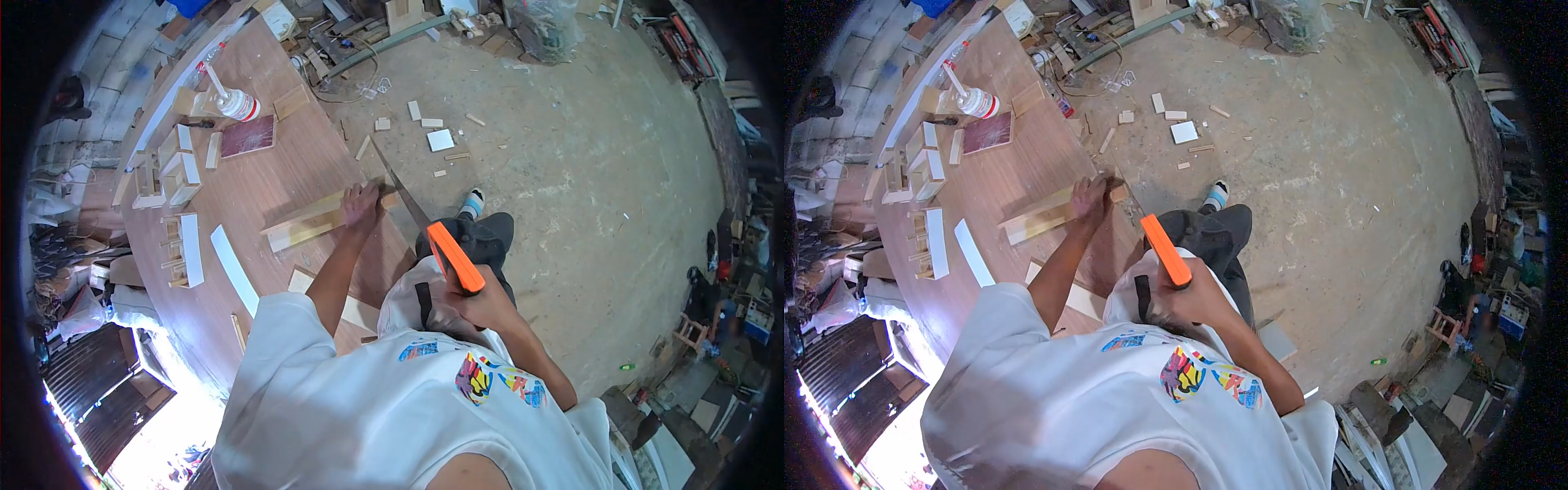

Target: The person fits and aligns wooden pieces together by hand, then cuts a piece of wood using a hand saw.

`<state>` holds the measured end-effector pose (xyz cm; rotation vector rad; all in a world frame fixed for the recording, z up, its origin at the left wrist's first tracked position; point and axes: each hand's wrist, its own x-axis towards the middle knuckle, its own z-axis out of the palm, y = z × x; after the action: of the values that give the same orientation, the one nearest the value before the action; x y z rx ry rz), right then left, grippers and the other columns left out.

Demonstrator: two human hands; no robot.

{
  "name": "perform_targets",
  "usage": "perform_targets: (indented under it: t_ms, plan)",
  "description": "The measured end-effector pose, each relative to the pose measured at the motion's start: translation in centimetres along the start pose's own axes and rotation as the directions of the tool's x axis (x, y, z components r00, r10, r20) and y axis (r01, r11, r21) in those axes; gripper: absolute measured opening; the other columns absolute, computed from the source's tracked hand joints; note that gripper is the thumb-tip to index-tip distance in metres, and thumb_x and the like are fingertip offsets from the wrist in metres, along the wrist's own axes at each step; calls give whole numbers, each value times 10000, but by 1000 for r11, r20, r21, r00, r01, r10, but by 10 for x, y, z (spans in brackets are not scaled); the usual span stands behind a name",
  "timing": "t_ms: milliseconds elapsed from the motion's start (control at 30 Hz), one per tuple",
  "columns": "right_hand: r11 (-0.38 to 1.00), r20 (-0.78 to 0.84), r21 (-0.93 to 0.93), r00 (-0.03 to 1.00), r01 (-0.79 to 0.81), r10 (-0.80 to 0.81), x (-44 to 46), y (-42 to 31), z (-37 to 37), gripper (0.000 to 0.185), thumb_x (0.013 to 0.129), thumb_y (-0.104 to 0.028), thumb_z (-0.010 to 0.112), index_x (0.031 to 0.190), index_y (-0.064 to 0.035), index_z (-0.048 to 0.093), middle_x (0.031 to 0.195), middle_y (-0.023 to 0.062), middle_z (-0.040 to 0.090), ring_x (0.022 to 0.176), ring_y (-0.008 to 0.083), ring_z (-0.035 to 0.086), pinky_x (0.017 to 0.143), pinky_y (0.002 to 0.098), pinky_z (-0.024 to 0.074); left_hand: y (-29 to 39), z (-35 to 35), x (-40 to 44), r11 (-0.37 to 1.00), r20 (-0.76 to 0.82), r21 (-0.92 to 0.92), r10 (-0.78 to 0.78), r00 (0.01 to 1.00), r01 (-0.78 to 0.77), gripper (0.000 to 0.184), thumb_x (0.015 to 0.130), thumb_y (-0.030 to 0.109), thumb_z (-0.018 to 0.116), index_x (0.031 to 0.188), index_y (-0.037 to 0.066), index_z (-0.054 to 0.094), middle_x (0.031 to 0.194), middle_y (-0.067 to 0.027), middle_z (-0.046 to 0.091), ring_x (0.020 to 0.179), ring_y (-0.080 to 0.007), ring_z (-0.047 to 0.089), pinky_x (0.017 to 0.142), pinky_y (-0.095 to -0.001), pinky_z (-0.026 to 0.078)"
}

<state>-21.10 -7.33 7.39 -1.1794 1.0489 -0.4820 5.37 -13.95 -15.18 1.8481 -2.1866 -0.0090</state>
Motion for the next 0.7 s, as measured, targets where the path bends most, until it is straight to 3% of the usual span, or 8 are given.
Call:
perform_targets:
  t_ms: [167,267,333,433,500,567,633,700]
  plan:
    - [999,-53,-19,998,45,-46,5,-2,5,189,677,35,604,679,-30,426,590,2,398,579,83,403,536,256,371,12,-7,5,998,-80,17,60,995,-59,189,693,158,636,874,105,626,970,-27,572,902,-248,528,745,-390,417]
    - [992,-75,-86,993,90,-97,17,-15,5,208,689,30,616,687,-26,415,608,6,395,600,89,410,556,261,374,6,13,8,998,-101,33,-55,993,59,187,711,180,640,879,100,627,998,-48,590,903,-261,540,765,-389,427]
    - [981,-65,-90,982,170,-176,17,-20,8,227,693,35,630,696,-20,410,624,22,404,607,114,420,573,282,382,3,16,15,950,-50,-221,-235,971,219,164,734,193,645,860,92,615,937,-88,618,868,-291,574,760,-402,454]
    - [957,-50,-132,962,260,-268,12,-29,2,100,675,64,592,733,15,527,653,67,508,644,137,507,618,276,426,-12,18,24,977,-57,-146,-166,985,156,157,746,192,657,855,87,618,838,-121,626,801,-324,597,725,-418,478]
    - [942,-66,-152,948,300,-313,12,-35,-3,137,676,80,590,697,0,481,644,48,480,621,135,479,600,274,419,-23,15,30,974,-130,-208,-122,984,93,190,743,172,667,902,71,640,829,-153,646,807,-357,619,708,-439,493]
    - [927,-85,-71,924,368,-373,13,-34,-5,211,677,84,592,662,-14,406,629,51,426,593,140,431,579,270,408,-20,-7,30,915,79,-334,-214,974,228,244,738,157,666,947,33,646,895,-186,659,854,-374,626,750,-440,497]
    - [926,-97,-42,921,376,-378,14,-37,-5,273,680,81,599,647,-27,349,627,55,388,568,157,384,558,275,390,-31,-7,30,915,-23,-390,-122,992,104,289,747,154,656,991,-1,636,949,-220,651,928,-390,617,797,-438,494]
    - [881,-111,-138,877,453,-468,16,-27,-7,320,685,86,660,623,-50,376,576,23,393,513,137,360,486,279,320,-38,-7,39,858,232,-464,-122,965,220,313,765,163,651,1018,-19,626,965,-233,643,965,-386,608,816,-433,491]
